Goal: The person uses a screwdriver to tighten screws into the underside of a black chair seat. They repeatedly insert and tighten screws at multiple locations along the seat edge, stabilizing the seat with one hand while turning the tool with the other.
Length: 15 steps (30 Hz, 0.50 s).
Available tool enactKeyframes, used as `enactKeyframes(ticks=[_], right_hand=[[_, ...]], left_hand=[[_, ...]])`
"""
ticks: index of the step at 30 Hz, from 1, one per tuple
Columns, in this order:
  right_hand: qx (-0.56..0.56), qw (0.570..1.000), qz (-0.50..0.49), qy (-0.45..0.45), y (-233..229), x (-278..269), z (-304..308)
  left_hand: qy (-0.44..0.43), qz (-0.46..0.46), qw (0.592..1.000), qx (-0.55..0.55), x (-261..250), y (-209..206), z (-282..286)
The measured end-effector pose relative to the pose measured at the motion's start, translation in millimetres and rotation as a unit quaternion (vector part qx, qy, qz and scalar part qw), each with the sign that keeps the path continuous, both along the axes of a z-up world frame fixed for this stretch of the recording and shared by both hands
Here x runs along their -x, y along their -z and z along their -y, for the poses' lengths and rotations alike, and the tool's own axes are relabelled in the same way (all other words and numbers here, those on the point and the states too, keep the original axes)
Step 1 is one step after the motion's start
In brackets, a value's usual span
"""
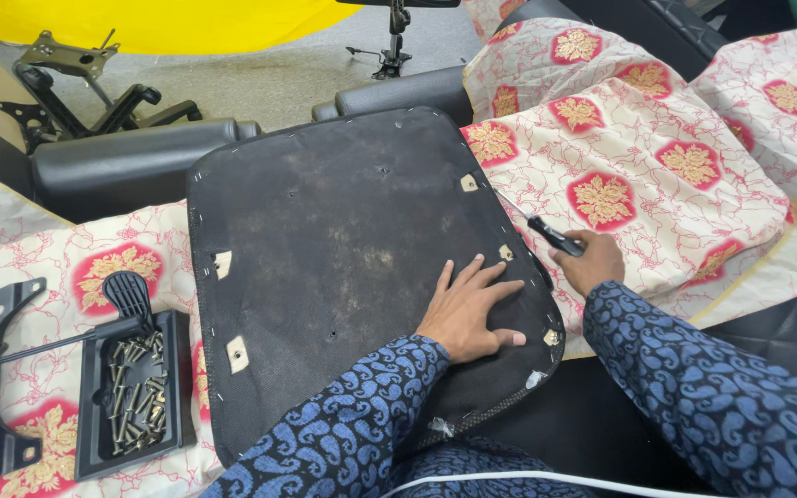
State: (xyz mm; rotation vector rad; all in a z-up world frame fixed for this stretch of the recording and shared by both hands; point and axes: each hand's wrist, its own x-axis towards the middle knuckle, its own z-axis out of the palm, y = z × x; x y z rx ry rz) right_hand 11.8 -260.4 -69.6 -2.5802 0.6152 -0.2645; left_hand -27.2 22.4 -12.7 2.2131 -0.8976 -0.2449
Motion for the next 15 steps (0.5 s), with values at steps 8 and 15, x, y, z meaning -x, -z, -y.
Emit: enactKeyframes(ticks=[8,15], right_hand=[[-0.263,0.910,0.316,-0.063,-127,42,-29],[-0.213,0.910,0.354,-0.035,-186,97,-73]], left_hand=[[0.018,0.033,0.999,-0.030,6,0,5],[0.010,0.029,0.999,-0.032,9,-3,7]])
